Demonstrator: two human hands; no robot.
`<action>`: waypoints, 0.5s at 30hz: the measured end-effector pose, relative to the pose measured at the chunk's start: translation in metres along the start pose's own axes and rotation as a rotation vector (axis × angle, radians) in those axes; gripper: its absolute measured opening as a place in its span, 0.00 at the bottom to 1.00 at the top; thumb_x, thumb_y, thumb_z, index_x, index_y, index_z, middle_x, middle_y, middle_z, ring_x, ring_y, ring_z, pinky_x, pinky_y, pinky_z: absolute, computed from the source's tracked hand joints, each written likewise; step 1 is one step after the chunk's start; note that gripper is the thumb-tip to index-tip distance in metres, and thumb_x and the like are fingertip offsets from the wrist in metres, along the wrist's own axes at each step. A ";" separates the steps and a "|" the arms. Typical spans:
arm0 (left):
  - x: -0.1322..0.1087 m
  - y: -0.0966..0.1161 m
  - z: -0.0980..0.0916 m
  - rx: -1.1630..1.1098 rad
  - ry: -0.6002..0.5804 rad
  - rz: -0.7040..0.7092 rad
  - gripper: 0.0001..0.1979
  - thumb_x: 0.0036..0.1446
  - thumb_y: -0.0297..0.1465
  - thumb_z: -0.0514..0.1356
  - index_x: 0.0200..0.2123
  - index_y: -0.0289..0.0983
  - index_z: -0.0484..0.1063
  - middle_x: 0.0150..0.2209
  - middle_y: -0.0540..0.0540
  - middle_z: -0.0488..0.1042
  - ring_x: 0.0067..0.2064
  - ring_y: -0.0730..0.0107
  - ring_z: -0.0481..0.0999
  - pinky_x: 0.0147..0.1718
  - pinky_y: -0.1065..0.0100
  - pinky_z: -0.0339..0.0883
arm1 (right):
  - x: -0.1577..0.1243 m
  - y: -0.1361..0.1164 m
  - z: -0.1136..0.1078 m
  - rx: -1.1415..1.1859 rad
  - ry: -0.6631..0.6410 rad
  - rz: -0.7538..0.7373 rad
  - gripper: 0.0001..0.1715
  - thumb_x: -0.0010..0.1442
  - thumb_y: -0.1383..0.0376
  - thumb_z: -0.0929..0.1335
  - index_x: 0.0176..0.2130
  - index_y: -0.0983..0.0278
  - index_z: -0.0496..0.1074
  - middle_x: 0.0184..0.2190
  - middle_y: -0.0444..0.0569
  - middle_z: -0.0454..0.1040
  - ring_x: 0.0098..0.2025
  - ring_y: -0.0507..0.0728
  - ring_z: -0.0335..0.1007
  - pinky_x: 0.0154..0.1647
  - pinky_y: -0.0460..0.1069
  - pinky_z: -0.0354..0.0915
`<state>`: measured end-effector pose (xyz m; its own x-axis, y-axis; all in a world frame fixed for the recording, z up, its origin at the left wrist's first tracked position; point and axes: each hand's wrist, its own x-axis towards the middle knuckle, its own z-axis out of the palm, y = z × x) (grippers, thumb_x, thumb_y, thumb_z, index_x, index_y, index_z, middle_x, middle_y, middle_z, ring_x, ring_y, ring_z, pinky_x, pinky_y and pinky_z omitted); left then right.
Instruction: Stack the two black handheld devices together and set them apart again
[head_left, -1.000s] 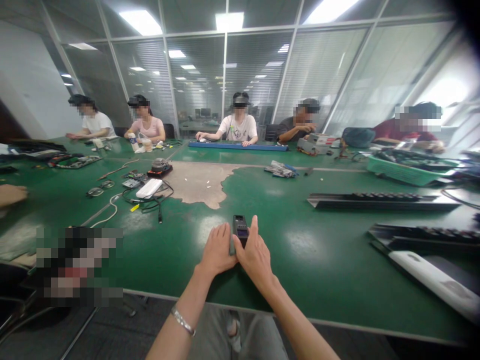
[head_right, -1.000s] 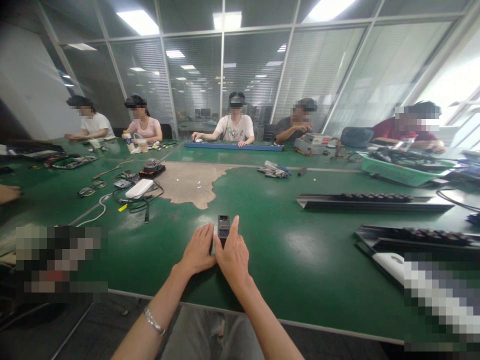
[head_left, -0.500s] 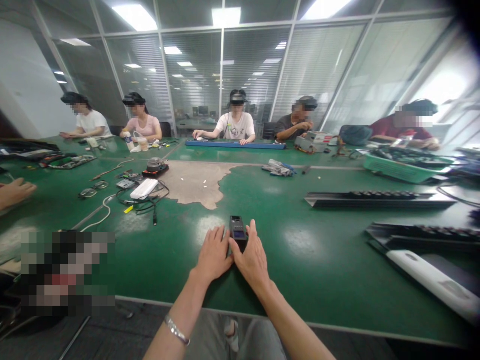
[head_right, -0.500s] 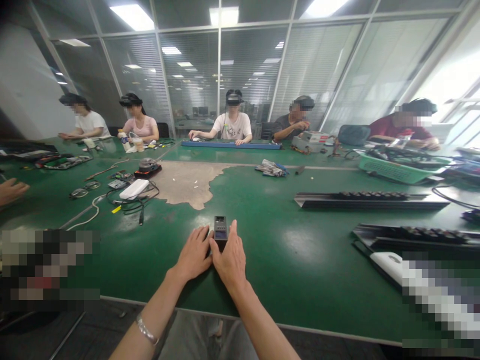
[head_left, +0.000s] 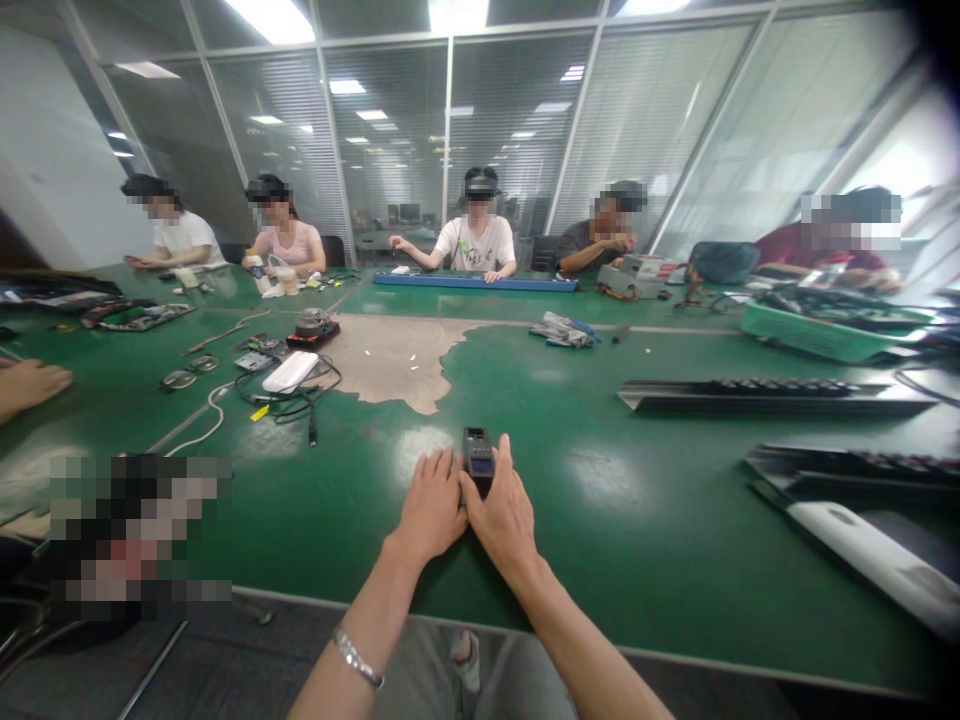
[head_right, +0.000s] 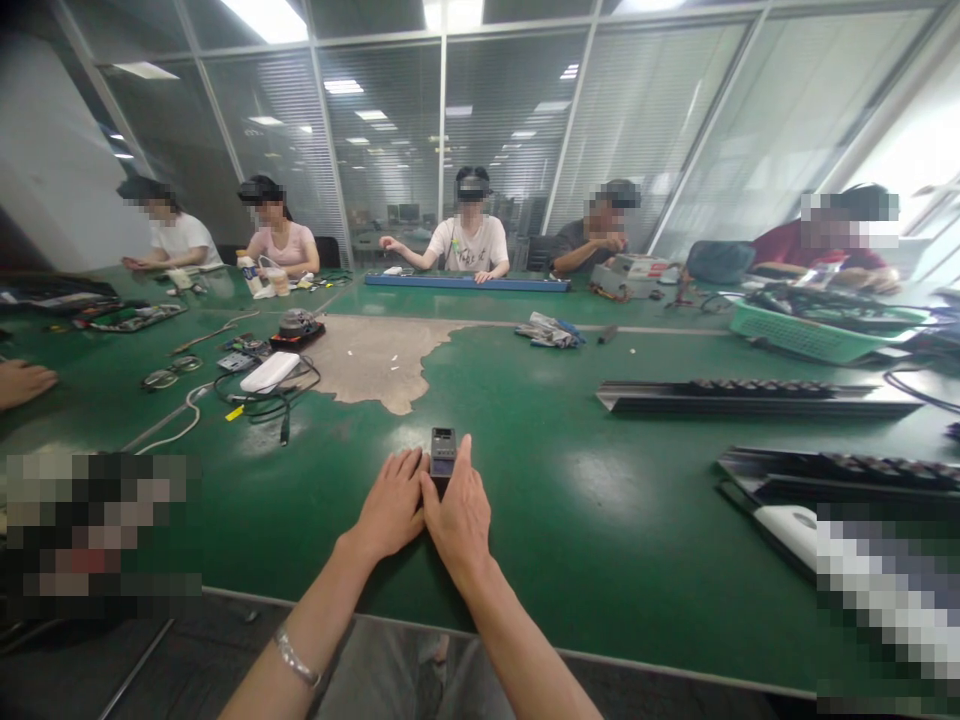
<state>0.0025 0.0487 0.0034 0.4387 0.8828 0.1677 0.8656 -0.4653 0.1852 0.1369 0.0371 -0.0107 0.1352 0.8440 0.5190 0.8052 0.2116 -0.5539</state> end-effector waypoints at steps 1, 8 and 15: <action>0.000 0.000 0.000 0.006 0.001 -0.002 0.34 0.65 0.39 0.50 0.70 0.30 0.53 0.71 0.35 0.56 0.72 0.50 0.52 0.70 0.49 0.43 | 0.000 0.000 0.000 0.005 0.000 0.000 0.50 0.68 0.52 0.64 0.73 0.73 0.39 0.63 0.69 0.67 0.59 0.69 0.70 0.55 0.62 0.69; -0.001 0.000 0.000 -0.007 0.016 -0.010 0.33 0.65 0.37 0.50 0.70 0.31 0.54 0.71 0.36 0.57 0.72 0.50 0.52 0.70 0.48 0.44 | -0.002 0.002 0.002 0.000 -0.010 0.003 0.50 0.68 0.50 0.64 0.73 0.72 0.40 0.63 0.68 0.66 0.60 0.69 0.69 0.56 0.63 0.69; -0.002 -0.001 0.000 -0.063 0.041 -0.024 0.35 0.65 0.39 0.50 0.70 0.29 0.51 0.70 0.34 0.56 0.72 0.50 0.53 0.70 0.48 0.44 | -0.002 -0.003 -0.001 0.088 0.005 0.023 0.53 0.67 0.47 0.64 0.73 0.71 0.38 0.63 0.67 0.67 0.62 0.70 0.67 0.58 0.63 0.67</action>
<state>0.0002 0.0475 0.0031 0.4069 0.8910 0.2016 0.8582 -0.4484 0.2497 0.1351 0.0342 -0.0091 0.1563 0.8469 0.5083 0.7478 0.2347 -0.6211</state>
